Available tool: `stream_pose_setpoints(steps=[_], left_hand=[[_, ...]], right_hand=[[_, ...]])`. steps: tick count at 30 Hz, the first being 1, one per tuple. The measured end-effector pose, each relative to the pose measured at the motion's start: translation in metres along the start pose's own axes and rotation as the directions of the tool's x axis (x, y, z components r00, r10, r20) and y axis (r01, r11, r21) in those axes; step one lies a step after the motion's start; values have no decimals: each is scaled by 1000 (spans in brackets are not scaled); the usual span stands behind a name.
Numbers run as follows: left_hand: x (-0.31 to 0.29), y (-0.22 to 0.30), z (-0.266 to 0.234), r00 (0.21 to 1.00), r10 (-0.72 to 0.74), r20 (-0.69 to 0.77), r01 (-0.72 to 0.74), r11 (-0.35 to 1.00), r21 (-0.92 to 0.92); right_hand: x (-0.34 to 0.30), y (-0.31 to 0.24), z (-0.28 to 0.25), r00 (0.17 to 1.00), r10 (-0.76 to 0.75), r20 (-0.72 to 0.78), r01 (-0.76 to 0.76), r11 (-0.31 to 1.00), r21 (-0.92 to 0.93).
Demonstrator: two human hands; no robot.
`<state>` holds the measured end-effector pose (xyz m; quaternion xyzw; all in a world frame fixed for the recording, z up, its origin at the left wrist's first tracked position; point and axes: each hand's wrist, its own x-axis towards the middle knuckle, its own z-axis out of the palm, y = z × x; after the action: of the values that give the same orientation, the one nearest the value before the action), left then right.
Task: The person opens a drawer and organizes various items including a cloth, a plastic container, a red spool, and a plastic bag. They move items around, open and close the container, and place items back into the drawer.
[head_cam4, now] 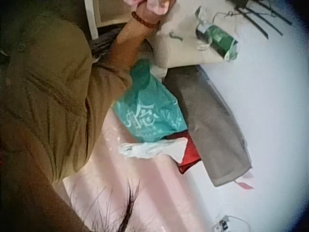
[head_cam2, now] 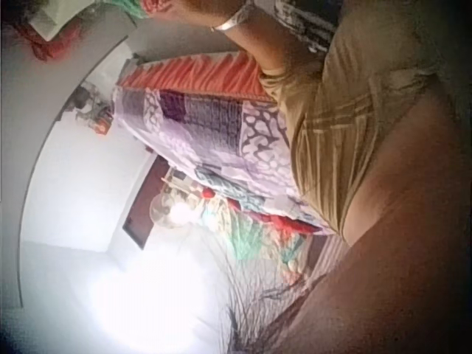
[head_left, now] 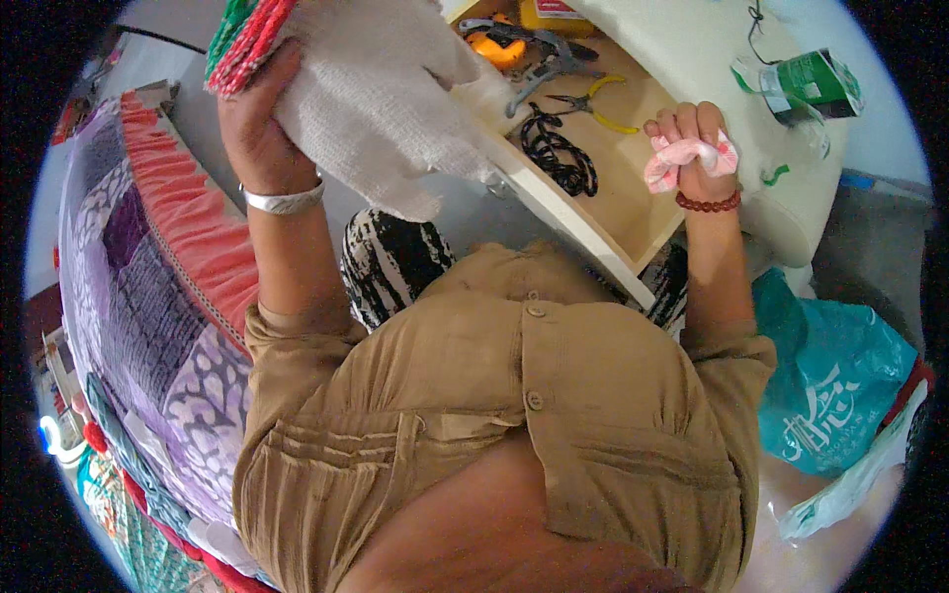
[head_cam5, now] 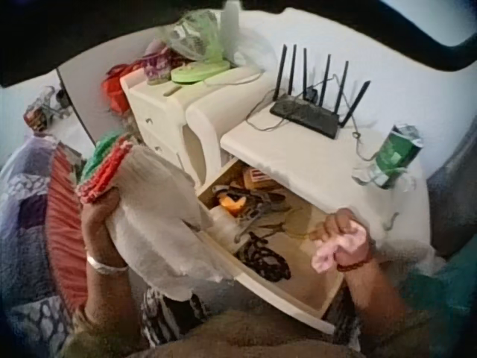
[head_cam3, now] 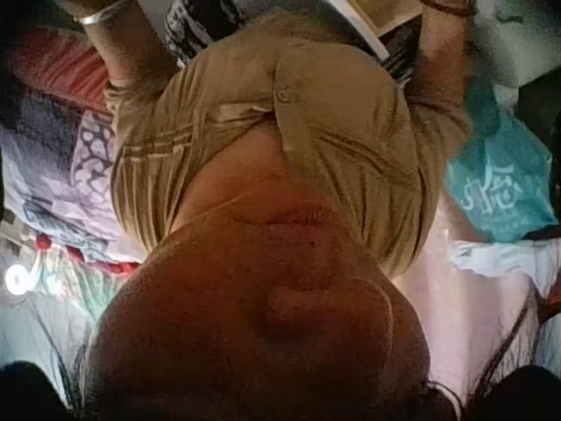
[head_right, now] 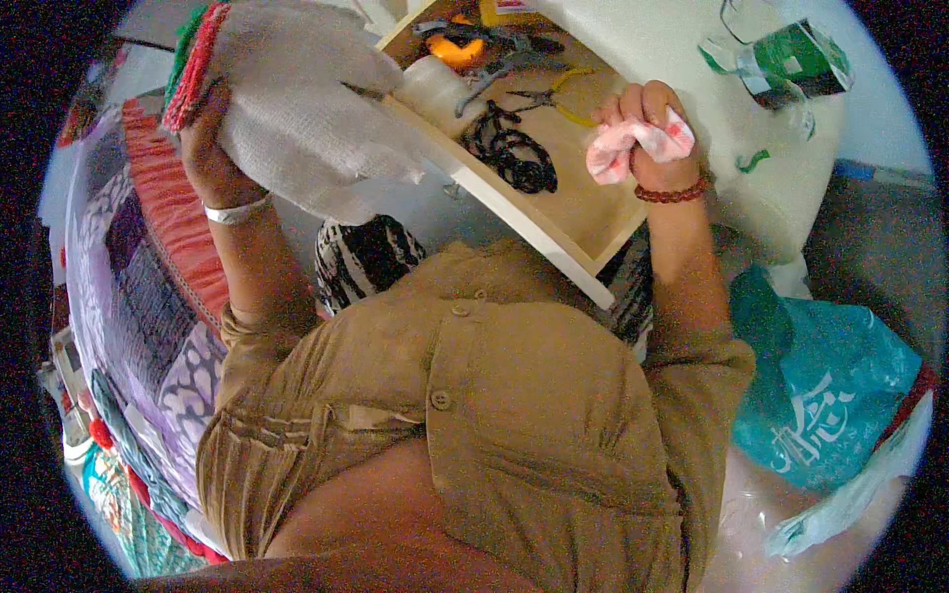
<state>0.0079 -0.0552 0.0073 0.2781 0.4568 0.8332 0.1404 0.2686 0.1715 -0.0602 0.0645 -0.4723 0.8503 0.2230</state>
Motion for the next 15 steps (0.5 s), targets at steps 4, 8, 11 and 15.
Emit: stream_pose_setpoints(steps=[4, 8, 11, 15], left_hand=[[-3, 0, -1, 999, 6, -43, -3, 997, 72], [-3, 0, 2, 998, -41, -40, 40, 999, -33], [-1, 4, 8, 999, -47, 2, 47, 996, -70], [-2, 6, 14, 993, -112, 30, 115, 982, -151]], right_hand=[[3, 6, -8, 995, -32, 99, 20, 992, 125], [4, -1, 10, 997, -2, -71, 13, 987, 159], [-1, -1, -5, 983, 72, -170, -17, 953, 303], [1, 3, -6, 984, 30, -174, 25, 952, 305]])
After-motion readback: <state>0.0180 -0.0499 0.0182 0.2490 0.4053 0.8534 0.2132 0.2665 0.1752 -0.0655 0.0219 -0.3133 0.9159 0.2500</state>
